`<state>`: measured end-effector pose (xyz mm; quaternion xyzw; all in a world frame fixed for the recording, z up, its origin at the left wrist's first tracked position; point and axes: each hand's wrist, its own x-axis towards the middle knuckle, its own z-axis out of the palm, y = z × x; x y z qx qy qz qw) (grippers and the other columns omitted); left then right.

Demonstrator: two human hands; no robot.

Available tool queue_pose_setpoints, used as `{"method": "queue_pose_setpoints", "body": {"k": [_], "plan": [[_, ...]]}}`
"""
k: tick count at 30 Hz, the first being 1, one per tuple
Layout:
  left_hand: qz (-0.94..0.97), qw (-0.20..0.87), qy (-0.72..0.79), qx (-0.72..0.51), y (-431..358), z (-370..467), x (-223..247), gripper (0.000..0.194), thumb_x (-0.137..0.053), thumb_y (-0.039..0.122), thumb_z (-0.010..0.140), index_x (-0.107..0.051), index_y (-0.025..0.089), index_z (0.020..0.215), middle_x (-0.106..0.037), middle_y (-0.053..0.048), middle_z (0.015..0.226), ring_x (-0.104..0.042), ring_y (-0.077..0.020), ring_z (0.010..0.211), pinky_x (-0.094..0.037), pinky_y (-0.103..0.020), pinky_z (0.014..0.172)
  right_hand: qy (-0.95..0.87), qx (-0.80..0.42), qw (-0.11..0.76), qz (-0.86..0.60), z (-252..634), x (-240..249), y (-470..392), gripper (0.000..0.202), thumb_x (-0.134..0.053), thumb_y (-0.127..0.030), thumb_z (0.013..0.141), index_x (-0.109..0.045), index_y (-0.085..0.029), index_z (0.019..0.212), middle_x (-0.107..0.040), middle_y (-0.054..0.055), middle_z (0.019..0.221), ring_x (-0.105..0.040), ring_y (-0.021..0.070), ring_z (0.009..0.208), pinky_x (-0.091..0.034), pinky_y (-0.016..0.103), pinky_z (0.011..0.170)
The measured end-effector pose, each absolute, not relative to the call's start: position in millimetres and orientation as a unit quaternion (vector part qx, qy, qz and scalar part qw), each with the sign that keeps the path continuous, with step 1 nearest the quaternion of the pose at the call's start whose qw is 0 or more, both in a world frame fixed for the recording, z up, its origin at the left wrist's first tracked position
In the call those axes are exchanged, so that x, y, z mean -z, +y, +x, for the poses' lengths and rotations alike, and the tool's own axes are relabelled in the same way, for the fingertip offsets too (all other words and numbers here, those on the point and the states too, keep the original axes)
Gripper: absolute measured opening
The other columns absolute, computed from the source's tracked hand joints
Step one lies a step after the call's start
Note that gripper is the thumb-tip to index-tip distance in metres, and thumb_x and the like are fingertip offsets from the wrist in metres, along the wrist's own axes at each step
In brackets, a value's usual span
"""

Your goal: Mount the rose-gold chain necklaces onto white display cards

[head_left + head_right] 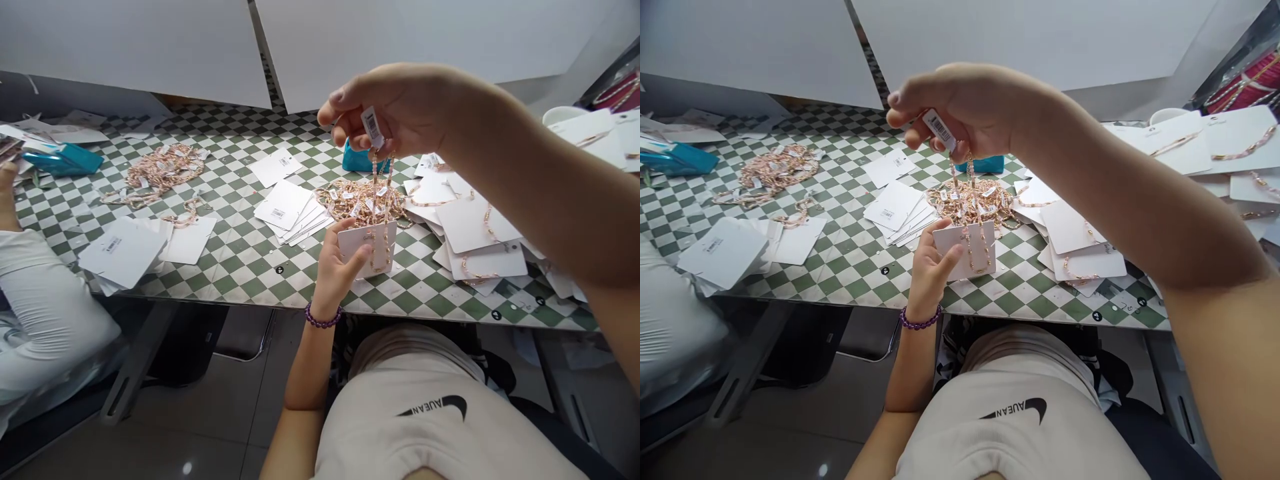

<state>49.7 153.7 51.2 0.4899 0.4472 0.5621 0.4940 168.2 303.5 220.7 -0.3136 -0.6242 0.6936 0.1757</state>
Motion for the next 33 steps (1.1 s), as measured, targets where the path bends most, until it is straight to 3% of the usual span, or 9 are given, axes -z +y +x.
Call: {"method": "queue_pose_setpoints", "body": {"k": [4,11,16,23,30,33], "plan": [[0.505,0.502,0.447,-0.541,152.3,48.4,-51.8,0.055,-0.073,0.045,0.081,-0.051,0.026,0.129,-0.067,-0.010,0.113,-0.070,-0.0229,0.095,-0.062,-0.033,0.073,-0.590,-0.714,0.197,-0.321,167.0,-216.1,307.7,0.011,-0.044,-0.016,0.093,-0.054,-0.010,0.091,-0.059,-0.001,0.068,-0.045,0.0027,0.045,-0.035,0.013,0.038],[0.528,0.466,0.450,-0.550,152.9,49.4,-53.0,0.043,-0.073,0.042,0.082,-0.059,0.026,0.120,-0.067,-0.010,0.116,-0.069,-0.0235,0.102,-0.062,-0.032,0.076,-0.593,-0.737,0.164,-0.281,162.4,-219.3,306.1,0.008,-0.049,-0.017,0.088,-0.052,-0.012,0.092,-0.057,-0.003,0.070,-0.044,0.0026,0.045,-0.036,0.013,0.039],[0.539,0.428,0.471,-0.552,153.0,49.6,-53.1,0.041,-0.075,0.042,0.080,-0.062,0.025,0.115,-0.066,-0.008,0.120,-0.065,-0.0252,0.114,-0.058,-0.037,0.092,-0.617,-0.743,0.154,-0.206,149.8,-225.2,288.9,0.010,-0.045,-0.017,0.090,-0.052,-0.011,0.091,-0.054,-0.003,0.069,-0.042,0.0022,0.045,-0.029,0.010,0.033],[0.495,0.508,0.441,-0.551,150.6,51.4,-58.7,0.034,-0.074,0.043,0.081,-0.066,0.022,0.106,-0.073,-0.007,0.103,-0.073,-0.0203,0.086,-0.062,-0.027,0.064,-0.656,-0.696,0.155,-0.247,137.7,-226.3,289.7,0.009,-0.057,-0.017,0.084,-0.057,-0.011,0.090,-0.058,-0.004,0.070,-0.046,0.0014,0.046,-0.033,0.011,0.035],[0.482,0.536,0.432,-0.542,150.5,52.0,-61.8,0.031,-0.075,0.042,0.081,-0.070,0.021,0.102,-0.074,-0.008,0.111,-0.074,-0.0213,0.087,-0.063,-0.026,0.064,-0.655,-0.682,0.127,-0.300,131.3,-204.8,308.9,0.013,-0.055,-0.020,0.091,-0.060,-0.011,0.099,-0.062,-0.006,0.068,-0.047,-0.0015,0.047,-0.032,0.010,0.038],[0.474,0.547,0.451,-0.522,149.6,51.3,-62.1,0.032,-0.074,0.042,0.081,-0.072,0.021,0.105,-0.076,-0.007,0.099,-0.073,-0.0209,0.087,-0.061,-0.026,0.068,-0.650,-0.668,0.129,-0.340,125.7,-194.9,314.4,0.016,-0.055,-0.023,0.092,-0.062,-0.010,0.099,-0.063,-0.005,0.067,-0.052,-0.0027,0.050,-0.035,0.010,0.044]]}}
